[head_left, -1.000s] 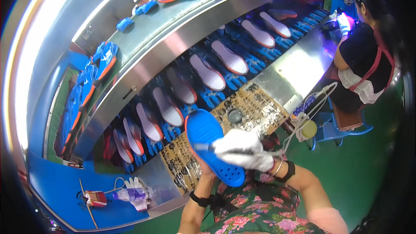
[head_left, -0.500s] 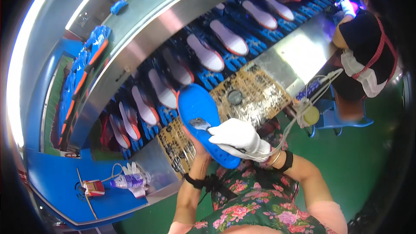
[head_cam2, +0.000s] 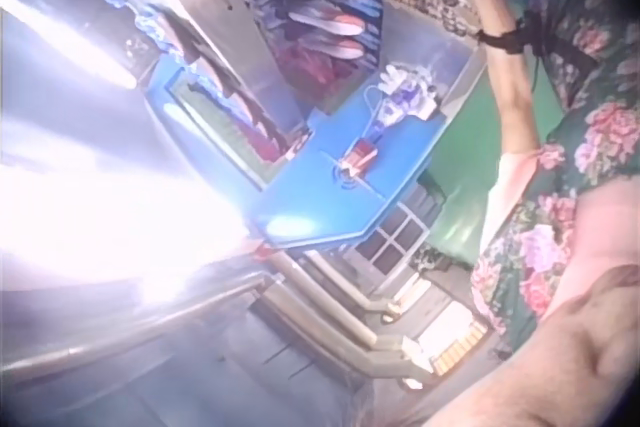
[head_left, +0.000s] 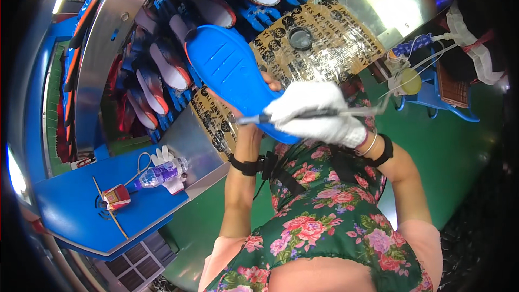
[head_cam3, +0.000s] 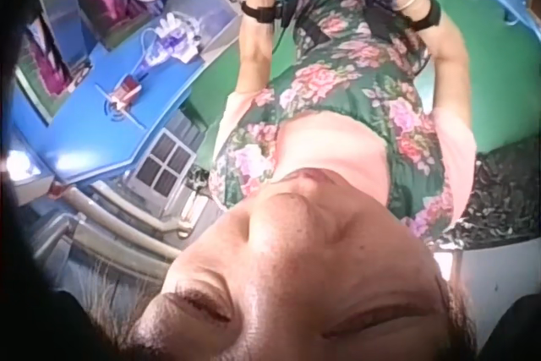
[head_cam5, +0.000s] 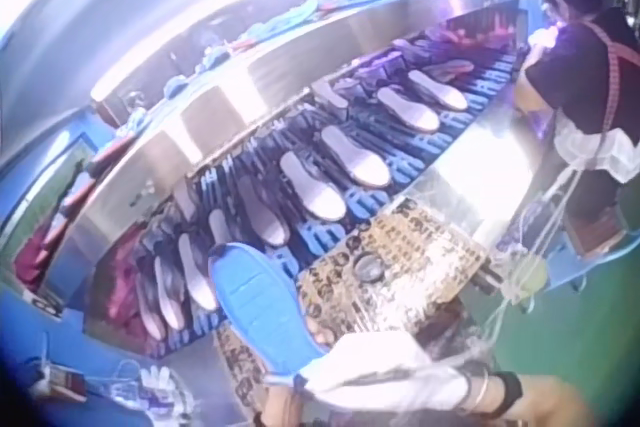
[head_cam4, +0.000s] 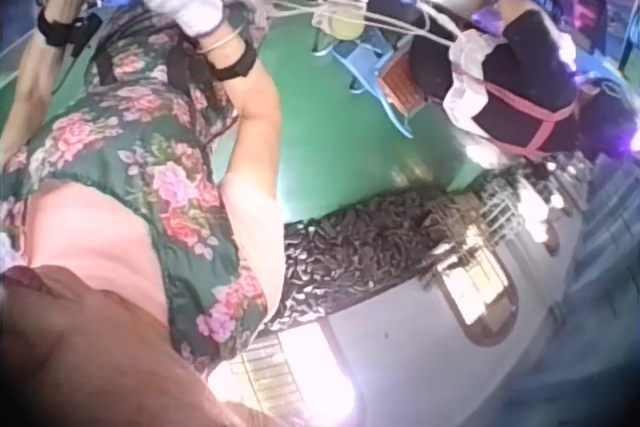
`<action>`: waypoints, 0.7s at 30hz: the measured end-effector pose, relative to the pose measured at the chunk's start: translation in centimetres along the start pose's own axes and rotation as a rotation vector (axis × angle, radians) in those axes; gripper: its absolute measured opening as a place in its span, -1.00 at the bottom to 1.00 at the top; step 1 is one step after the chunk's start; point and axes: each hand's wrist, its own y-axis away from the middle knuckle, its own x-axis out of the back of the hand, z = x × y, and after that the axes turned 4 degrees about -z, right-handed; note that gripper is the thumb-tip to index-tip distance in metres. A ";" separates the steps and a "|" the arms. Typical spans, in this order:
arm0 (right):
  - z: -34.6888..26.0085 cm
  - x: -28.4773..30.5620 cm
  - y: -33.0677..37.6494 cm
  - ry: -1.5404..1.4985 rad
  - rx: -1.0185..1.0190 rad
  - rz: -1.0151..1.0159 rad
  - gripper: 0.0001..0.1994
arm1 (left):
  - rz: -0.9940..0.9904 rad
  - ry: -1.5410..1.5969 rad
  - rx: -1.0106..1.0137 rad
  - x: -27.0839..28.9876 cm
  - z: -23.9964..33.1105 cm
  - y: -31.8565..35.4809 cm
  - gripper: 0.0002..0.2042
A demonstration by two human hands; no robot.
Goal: The recorder is painting the bottom of blue shoe soles with a small brush and then placing them on a conveyor belt.
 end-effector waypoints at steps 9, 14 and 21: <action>-0.7 -0.5 1.3 0.033 -0.051 -0.022 -0.86 | -0.190 0.029 -0.004 2.9 1.7 0.5 0.05; -0.6 0.1 1.5 0.428 0.154 -0.055 -0.79 | 0.077 -0.065 -0.085 1.4 1.6 -0.1 0.13; 0.0 -0.2 1.8 0.174 0.004 0.034 -0.82 | -0.146 -0.005 -0.020 3.5 3.6 0.5 0.06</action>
